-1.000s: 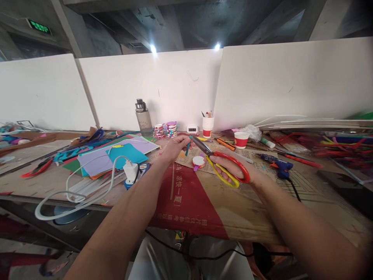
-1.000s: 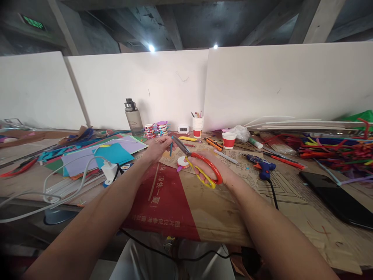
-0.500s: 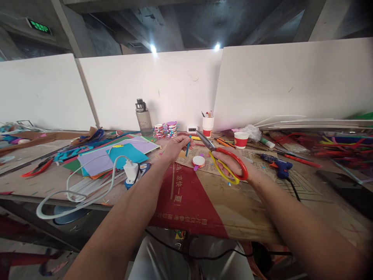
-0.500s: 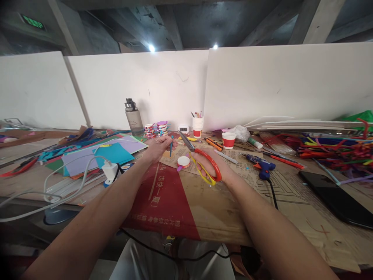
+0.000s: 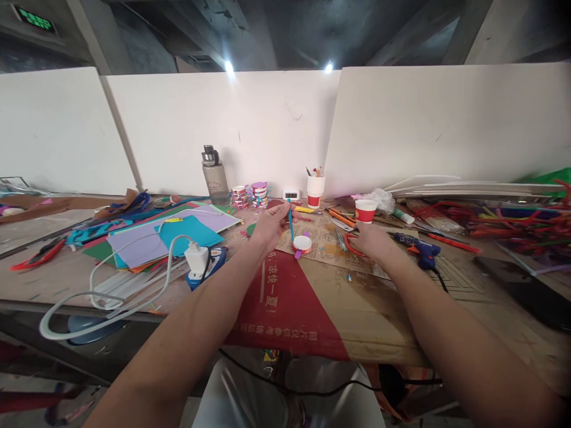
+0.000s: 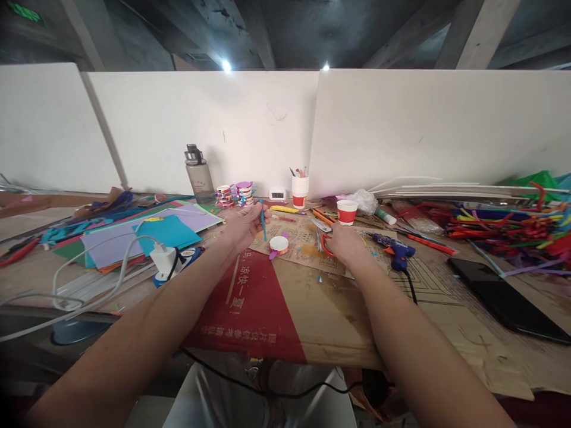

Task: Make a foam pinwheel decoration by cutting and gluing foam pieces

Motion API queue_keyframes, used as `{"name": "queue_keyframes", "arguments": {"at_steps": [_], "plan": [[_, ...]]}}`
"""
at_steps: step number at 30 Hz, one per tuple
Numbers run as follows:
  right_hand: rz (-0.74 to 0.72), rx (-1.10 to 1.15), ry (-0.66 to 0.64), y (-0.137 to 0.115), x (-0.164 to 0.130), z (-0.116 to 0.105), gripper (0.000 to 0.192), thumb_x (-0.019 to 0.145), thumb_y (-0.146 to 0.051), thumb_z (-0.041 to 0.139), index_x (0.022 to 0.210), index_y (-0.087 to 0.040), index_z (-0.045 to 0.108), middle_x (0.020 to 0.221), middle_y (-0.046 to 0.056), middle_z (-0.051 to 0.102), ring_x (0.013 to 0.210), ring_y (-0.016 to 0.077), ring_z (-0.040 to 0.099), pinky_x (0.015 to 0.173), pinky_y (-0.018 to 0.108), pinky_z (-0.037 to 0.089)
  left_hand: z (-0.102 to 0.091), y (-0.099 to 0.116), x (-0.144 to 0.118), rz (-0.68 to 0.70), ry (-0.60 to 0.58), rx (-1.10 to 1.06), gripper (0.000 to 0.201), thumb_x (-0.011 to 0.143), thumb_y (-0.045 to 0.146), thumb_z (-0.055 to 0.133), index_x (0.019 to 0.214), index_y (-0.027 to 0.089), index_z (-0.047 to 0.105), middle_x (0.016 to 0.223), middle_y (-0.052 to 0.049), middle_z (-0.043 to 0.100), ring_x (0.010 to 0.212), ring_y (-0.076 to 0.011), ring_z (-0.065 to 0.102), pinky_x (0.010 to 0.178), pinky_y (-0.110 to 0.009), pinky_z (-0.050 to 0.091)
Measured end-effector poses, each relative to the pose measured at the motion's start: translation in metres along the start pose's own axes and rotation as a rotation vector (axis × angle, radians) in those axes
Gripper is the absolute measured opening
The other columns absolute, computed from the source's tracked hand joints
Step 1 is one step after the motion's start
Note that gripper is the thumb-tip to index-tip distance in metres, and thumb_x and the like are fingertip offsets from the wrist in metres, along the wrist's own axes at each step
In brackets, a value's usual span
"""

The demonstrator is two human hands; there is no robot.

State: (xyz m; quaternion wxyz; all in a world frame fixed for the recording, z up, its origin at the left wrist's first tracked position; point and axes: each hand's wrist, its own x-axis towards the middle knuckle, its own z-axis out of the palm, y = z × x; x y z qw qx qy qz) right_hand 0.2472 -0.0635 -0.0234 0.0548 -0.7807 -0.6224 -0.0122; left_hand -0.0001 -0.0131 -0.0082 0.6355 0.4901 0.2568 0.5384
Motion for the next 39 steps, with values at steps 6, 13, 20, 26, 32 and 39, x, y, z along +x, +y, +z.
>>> {"name": "queue_keyframes", "arguments": {"at_steps": [6,13,20,26,32,39], "plan": [[-0.031,-0.052,0.04,0.013,0.004,0.009,0.034,0.088,-0.027,0.058,0.115,-0.01,0.067,0.108,0.022,0.072,0.103,0.031,0.068,0.083,0.035,0.048,0.009,-0.006,-0.002,-0.024,0.111,-0.039,0.031,0.066,0.039,0.087,0.073,0.014,0.068,0.065,0.002,0.06,0.056,-0.0045,0.047,0.048,-0.018,0.03],[-0.316,0.195,0.524,-0.007,-0.011,0.004,0.031,0.089,-0.025,0.058,0.117,-0.015,0.068,0.109,0.017,0.065,0.105,0.0313,0.061,0.09,0.045,0.049,0.008,-0.016,0.002,-0.115,0.112,-0.095,0.037,0.066,0.044,0.087,0.075,0.015,0.066,0.055,0.005,0.051,0.047,-0.0047,0.044,0.044,-0.019,0.03],[-0.918,0.423,0.882,-0.056,-0.041,0.005,0.034,0.089,-0.011,0.056,0.12,-0.023,0.063,0.102,0.009,0.056,0.095,0.0231,0.054,0.083,0.038,0.05,0.016,-0.022,-0.004,-0.177,0.038,-0.104,0.039,0.068,0.047,0.085,0.077,0.014,0.066,0.056,0.003,0.056,0.046,-0.0066,0.05,0.045,-0.02,0.036],[-0.941,0.338,0.857,-0.065,-0.045,0.009,0.023,0.089,-0.011,0.058,0.105,-0.025,0.066,0.106,0.008,0.061,0.096,0.0232,0.051,0.084,0.04,0.046,0.026,-0.021,-0.013,-0.23,-0.007,-0.158,0.03,0.071,0.037,0.083,0.08,0.013,0.068,0.06,0.002,0.061,0.044,-0.0067,0.049,0.041,-0.02,0.035],[-0.993,0.333,0.849,-0.065,-0.045,0.004,0.016,0.093,-0.017,0.057,0.084,-0.025,0.068,0.098,0.007,0.064,0.091,0.0221,0.05,0.084,0.038,0.045,0.036,-0.018,-0.017,-0.202,0.046,-0.177,0.023,0.074,0.028,0.081,0.069,0.014,0.065,0.059,0.001,0.062,0.048,-0.0086,0.053,0.043,-0.021,0.04],[-0.935,0.463,0.784,-0.068,-0.045,0.002,0.014,0.091,-0.016,0.058,0.084,-0.024,0.066,0.1,0.007,0.067,0.095,0.0233,0.056,0.086,0.043,0.045,0.03,-0.019,-0.013,-0.218,0.061,-0.154,0.031,0.068,0.037,0.086,0.072,0.015,0.065,0.055,0.004,0.056,0.045,-0.0053,0.046,0.04,-0.018,0.032]]}}
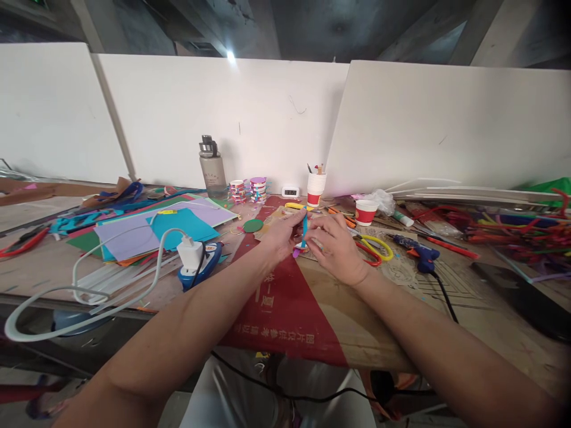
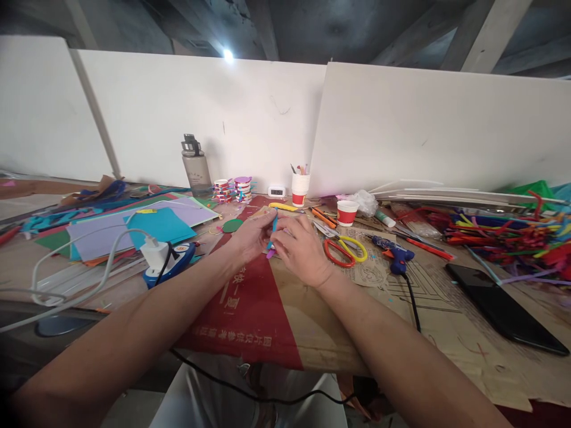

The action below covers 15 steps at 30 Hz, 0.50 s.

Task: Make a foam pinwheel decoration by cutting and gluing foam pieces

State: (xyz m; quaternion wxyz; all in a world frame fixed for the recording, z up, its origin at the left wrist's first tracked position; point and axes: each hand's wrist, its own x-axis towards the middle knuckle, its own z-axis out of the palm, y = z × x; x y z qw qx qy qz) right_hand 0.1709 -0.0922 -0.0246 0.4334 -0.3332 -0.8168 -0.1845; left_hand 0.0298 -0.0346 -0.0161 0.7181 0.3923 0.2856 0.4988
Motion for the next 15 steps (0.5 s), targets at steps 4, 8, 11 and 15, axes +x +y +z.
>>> {"name": "queue_keyframes", "arguments": {"at_steps": [4,8,11,15], "plan": [[0.186,0.178,0.143,0.002,0.0,0.0,0.005,0.088,-0.02,0.061,0.084,-0.023,0.063,0.1,0.007,0.066,0.1,0.0234,0.058,0.088,0.041,0.046,-0.006,0.001,0.002,0.051,0.022,0.063,0.027,0.071,0.033,0.083,0.073,0.014,0.064,0.056,0.003,0.053,0.044,-0.004,0.042,0.039,-0.017,0.025],[0.602,0.402,0.239,0.016,-0.002,-0.006,0.012,0.083,-0.032,0.066,0.084,-0.022,0.06,0.088,0.003,0.063,0.079,0.0177,0.055,0.073,0.032,0.046,-0.007,0.003,-0.001,0.134,0.09,0.194,0.021,0.072,0.024,0.081,0.072,0.015,0.062,0.055,0.005,0.048,0.044,-0.0037,0.037,0.041,-0.018,0.024],[0.813,0.511,0.295,0.028,-0.004,-0.012,0.02,0.079,-0.037,0.069,0.085,-0.021,0.059,0.077,-0.001,0.057,0.069,0.0144,0.05,0.067,0.028,0.044,-0.005,0.003,-0.005,0.185,0.049,0.288,0.026,0.074,0.03,0.08,0.067,0.015,0.061,0.054,0.005,0.047,0.045,-0.0036,0.037,0.042,-0.018,0.025],[0.728,0.476,0.259,0.03,-0.005,-0.014,0.019,0.08,-0.038,0.068,0.085,-0.021,0.06,0.08,-0.001,0.057,0.071,0.015,0.051,0.069,0.029,0.044,-0.002,0.001,-0.009,0.007,-0.158,0.277,0.035,0.077,0.046,0.077,0.075,0.012,0.068,0.062,0.0,0.056,0.046,-0.0046,0.044,0.043,-0.019,0.031]]}}
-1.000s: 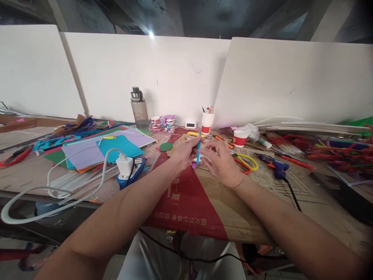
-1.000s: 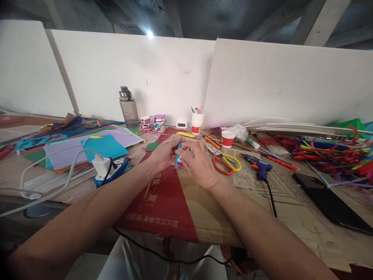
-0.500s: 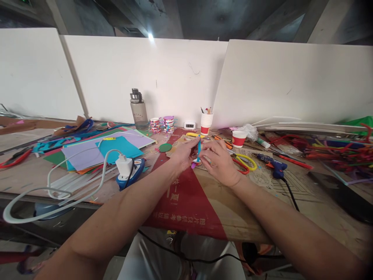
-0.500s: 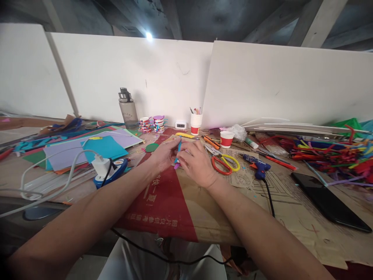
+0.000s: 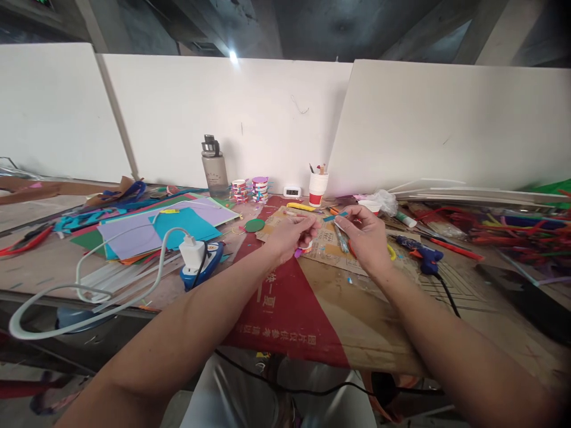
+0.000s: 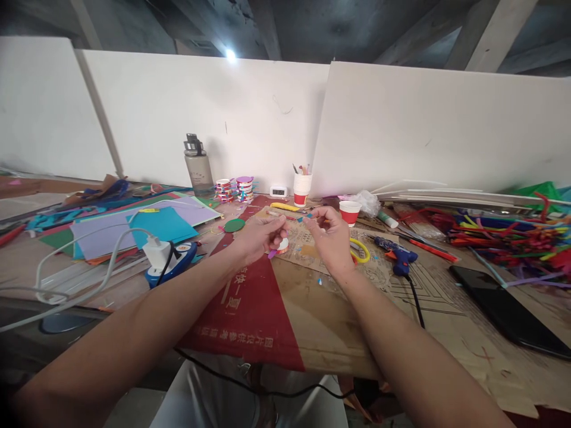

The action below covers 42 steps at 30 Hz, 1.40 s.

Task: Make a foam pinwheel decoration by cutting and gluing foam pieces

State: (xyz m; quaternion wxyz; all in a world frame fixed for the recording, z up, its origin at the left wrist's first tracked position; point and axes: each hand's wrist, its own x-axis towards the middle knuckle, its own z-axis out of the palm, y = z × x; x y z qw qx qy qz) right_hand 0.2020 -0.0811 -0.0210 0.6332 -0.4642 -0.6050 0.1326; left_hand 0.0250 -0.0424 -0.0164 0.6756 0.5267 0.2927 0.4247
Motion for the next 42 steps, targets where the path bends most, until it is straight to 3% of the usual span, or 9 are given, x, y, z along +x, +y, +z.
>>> {"name": "queue_keyframes", "arguments": {"at_steps": [4,9,13,18,24,30,34,42], "plan": [[-0.299,-0.15,-0.112,-0.007,-0.008,0.004,0.009,0.085,-0.031,0.066,0.084,-0.023,0.063,0.095,0.005,0.064,0.089,0.0208,0.056,0.078,0.035,0.047,0.001,-0.002,0.001,-0.096,-0.075,-0.069,0.043,0.075,0.053,0.078,0.08,0.011,0.069,0.068,-0.004,0.064,0.05,-0.0069,0.053,0.044,-0.019,0.035],[-0.59,-0.325,-0.197,-0.016,-0.012,0.004,0.009,0.09,-0.021,0.061,0.084,-0.025,0.065,0.096,0.006,0.067,0.097,0.024,0.058,0.09,0.044,0.045,0.001,0.0,0.001,-0.05,-0.047,-0.062,0.042,0.068,0.049,0.084,0.071,0.012,0.064,0.059,0.0,0.059,0.046,-0.0068,0.051,0.043,-0.02,0.035],[-0.683,-0.367,-0.235,-0.019,-0.011,0.003,0.014,0.092,-0.018,0.058,0.083,-0.024,0.065,0.093,0.004,0.068,0.089,0.0217,0.057,0.085,0.041,0.044,0.003,0.004,-0.001,-0.024,-0.005,-0.022,0.038,0.064,0.04,0.088,0.065,0.012,0.063,0.053,0.001,0.055,0.044,-0.0062,0.049,0.041,-0.02,0.03],[-0.696,-0.351,-0.232,-0.017,-0.012,0.003,0.011,0.09,-0.016,0.061,0.084,-0.024,0.065,0.095,0.005,0.067,0.091,0.0216,0.057,0.087,0.041,0.044,0.005,0.007,-0.003,0.002,0.023,0.028,0.036,0.065,0.038,0.087,0.062,0.013,0.062,0.049,0.001,0.055,0.042,-0.0057,0.047,0.04,-0.019,0.029],[-0.553,-0.236,-0.204,-0.013,-0.013,0.006,0.004,0.087,-0.023,0.067,0.084,-0.025,0.065,0.097,0.005,0.066,0.098,0.0229,0.058,0.088,0.041,0.045,0.006,0.006,-0.004,0.049,0.026,0.097,0.03,0.071,0.033,0.082,0.063,0.012,0.063,0.05,0.001,0.055,0.042,-0.0044,0.047,0.042,-0.017,0.032],[-0.166,0.037,-0.175,-0.007,-0.011,0.011,0.01,0.082,-0.031,0.072,0.08,-0.024,0.064,0.088,0.002,0.063,0.077,0.0175,0.054,0.069,0.032,0.044,0.008,0.006,-0.005,0.046,0.031,0.128,0.03,0.071,0.035,0.082,0.066,0.011,0.065,0.052,0.001,0.058,0.043,-0.0051,0.049,0.042,-0.018,0.032],[0.086,0.206,-0.165,-0.003,-0.007,0.012,0.021,0.073,-0.039,0.079,0.074,-0.023,0.065,0.073,-0.002,0.058,0.067,0.0144,0.048,0.064,0.03,0.039,0.008,0.005,-0.004,0.016,0.005,0.154,0.031,0.07,0.036,0.082,0.067,0.011,0.065,0.057,0.0,0.062,0.045,-0.0056,0.051,0.041,-0.018,0.033],[0.346,0.459,-0.137,-0.009,-0.006,0.015,0.033,0.051,-0.043,0.09,0.064,-0.023,0.067,0.063,-0.003,0.059,0.062,0.0119,0.048,0.065,0.029,0.04,0.005,0.013,-0.008,-0.029,-0.033,0.275,0.022,0.075,0.029,0.076,0.067,0.013,0.063,0.055,0.001,0.062,0.043,-0.0049,0.05,0.041,-0.017,0.032]]}}
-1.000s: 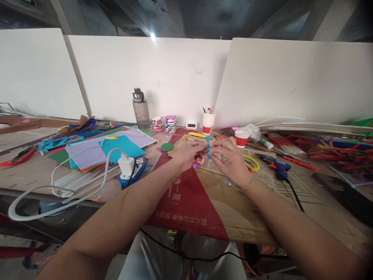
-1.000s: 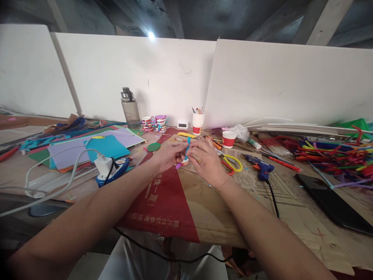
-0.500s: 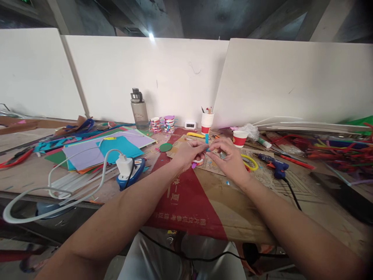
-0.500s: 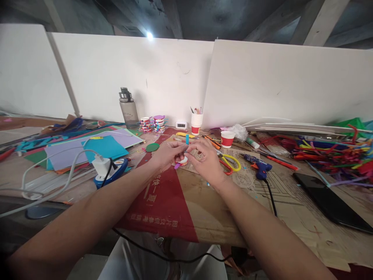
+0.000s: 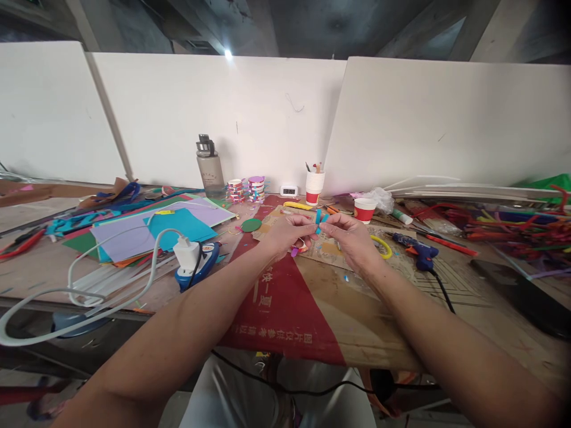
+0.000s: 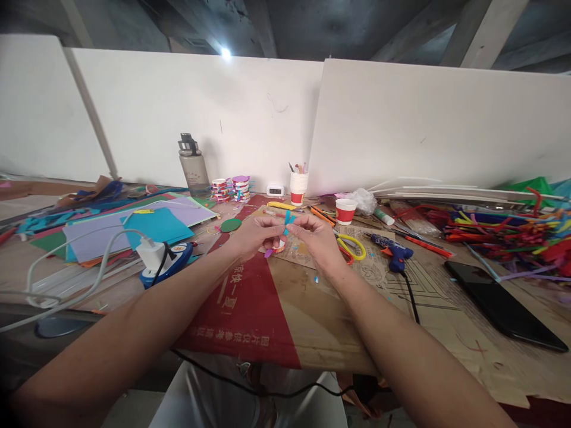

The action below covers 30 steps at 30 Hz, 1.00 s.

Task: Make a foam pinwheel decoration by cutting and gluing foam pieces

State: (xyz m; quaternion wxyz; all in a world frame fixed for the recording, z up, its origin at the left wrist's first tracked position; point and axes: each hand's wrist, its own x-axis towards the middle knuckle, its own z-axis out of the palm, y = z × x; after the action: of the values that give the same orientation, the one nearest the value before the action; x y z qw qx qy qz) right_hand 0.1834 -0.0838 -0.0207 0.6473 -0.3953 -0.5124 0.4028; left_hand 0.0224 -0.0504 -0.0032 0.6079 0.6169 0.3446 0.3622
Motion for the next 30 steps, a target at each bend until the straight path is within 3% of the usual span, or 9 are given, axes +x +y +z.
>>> {"name": "queue_keyframes", "arguments": {"at_steps": [9,16,30], "plan": [[0.036,0.003,-0.031,-0.001,-0.003,0.002,0.032,0.054,-0.044,0.089,0.064,-0.023,0.068,0.063,-0.003,0.061,0.061,0.0119,0.049,0.063,0.03,0.041,-0.004,-0.004,0.003,0.054,-0.048,0.154,0.026,0.072,0.037,0.075,0.064,0.014,0.065,0.055,0.0,0.063,0.045,-0.0053,0.05,0.042,-0.017,0.032],[0.069,0.001,-0.036,-0.003,-0.004,0.003,0.031,0.052,-0.042,0.089,0.062,-0.022,0.068,0.064,-0.003,0.061,0.06,0.0113,0.046,0.061,0.029,0.039,-0.006,0.0,0.002,0.06,-0.05,0.259,0.021,0.077,0.031,0.068,0.064,0.015,0.065,0.055,0.0,0.063,0.044,-0.0047,0.049,0.044,-0.016,0.034],[0.083,0.008,-0.024,-0.004,-0.006,0.003,0.033,0.052,-0.043,0.091,0.062,-0.021,0.067,0.065,-0.002,0.06,0.059,0.0102,0.045,0.058,0.028,0.036,-0.006,0.007,-0.002,0.055,-0.055,0.291,0.018,0.076,0.028,0.066,0.065,0.015,0.063,0.056,-0.001,0.065,0.044,-0.005,0.051,0.043,-0.015,0.034]]}}
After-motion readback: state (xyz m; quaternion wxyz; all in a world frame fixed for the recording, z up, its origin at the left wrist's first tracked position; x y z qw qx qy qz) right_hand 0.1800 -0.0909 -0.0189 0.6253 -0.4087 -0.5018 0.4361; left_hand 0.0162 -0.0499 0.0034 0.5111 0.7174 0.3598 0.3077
